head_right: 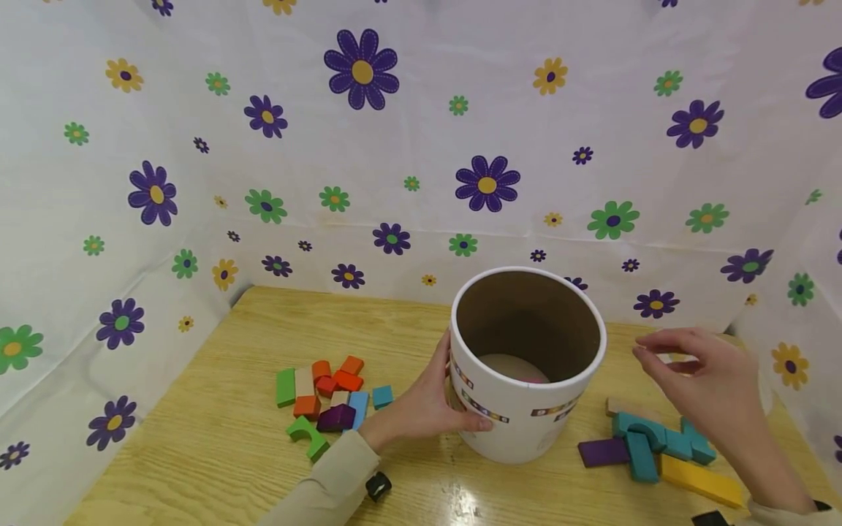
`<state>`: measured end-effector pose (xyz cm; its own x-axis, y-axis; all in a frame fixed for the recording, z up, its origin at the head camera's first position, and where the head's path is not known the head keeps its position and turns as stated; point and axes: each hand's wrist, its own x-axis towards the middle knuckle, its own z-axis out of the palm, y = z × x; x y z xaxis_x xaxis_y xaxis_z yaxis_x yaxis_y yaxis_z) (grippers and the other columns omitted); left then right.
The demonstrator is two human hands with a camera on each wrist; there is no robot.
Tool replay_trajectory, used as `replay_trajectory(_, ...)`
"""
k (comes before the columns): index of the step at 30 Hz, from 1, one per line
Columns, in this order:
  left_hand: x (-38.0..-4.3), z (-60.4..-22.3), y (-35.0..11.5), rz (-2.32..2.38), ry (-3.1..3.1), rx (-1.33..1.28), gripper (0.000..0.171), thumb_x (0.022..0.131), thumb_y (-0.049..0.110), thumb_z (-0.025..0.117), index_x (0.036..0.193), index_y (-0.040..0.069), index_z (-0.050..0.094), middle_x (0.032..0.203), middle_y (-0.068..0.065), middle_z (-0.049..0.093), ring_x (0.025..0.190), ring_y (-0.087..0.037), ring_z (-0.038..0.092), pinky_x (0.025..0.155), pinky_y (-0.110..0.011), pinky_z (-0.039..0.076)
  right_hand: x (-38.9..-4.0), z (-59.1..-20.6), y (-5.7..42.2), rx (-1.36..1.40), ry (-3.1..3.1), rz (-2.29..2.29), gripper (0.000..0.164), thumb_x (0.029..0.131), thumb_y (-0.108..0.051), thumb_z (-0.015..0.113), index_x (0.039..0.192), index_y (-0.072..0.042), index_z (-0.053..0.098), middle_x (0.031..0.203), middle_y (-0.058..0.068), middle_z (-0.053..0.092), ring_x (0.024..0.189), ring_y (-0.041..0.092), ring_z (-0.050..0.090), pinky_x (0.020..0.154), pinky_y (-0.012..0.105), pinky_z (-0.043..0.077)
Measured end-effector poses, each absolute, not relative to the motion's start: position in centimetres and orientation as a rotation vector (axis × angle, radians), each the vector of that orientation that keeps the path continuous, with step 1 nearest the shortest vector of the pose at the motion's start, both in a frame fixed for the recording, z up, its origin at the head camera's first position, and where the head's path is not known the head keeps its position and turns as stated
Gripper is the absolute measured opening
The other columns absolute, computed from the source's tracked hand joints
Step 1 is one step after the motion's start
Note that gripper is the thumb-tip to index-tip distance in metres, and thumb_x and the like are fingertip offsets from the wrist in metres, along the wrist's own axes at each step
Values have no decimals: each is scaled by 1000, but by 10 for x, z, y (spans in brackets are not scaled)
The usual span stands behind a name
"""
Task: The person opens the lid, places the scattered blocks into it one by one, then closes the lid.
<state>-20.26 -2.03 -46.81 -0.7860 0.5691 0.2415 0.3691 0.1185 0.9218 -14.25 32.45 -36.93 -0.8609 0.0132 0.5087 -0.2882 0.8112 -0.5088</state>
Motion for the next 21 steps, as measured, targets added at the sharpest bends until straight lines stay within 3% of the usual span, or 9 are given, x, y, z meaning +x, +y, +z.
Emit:
replay_trajectory(3, -203, -468, -21, 1725, 2230, 931, 140, 69, 30, 96, 160, 47, -9, 167, 20, 14, 150, -9, 28, 126, -56, 25, -141, -389, 342, 152, -2669, 722, 13, 92, -15, 77, 98, -3, 77, 98, 17, 74, 80, -25, 44, 58, 6, 50)
replay_trajectory(4, -203, -468, -21, 1722, 2232, 930, 140, 69, 30, 96, 160, 48, -9, 166, 21, 14, 150, -9, 28, 126, -56, 25, -141, -395, 347, 140, -2727, 699, 14, 92, -17, 77, 98, -4, 77, 97, 17, 75, 77, -22, 48, 56, 10, 52)
replay_trajectory(7, -202, -467, -21, 1719, 2230, 930, 139, 69, 30, 96, 160, 48, -9, 166, 22, 15, 150, -9, 29, 126, -56, 25, -140, -411, 357, 105, -2886, 658, 19, 93, -21, 76, 100, -4, 77, 95, 17, 76, 76, 4, 67, 54, 22, 56)
replay_trajectory(11, -202, -467, -22, 1719, 2222, 926, 138, 70, 32, 95, 160, 48, -8, 165, 22, 15, 149, -9, 30, 126, -56, 25, -140, -429, 366, 134, -2984, 608, 15, 89, -14, 79, 100, -5, 77, 96, 17, 77, 77, 29, 72, 57, 31, 58)
replay_trajectory(21, -201, -466, -24, 1714, 2218, 915, 136, 72, 34, 94, 159, 48, -8, 166, 21, 14, 151, -9, 26, 127, -56, 22, -146, -451, 360, 315, -3106, 474, 14, 83, -4, 79, 97, -2, 76, 98, 16, 76, 87, 35, 72, 73, 53, 60)
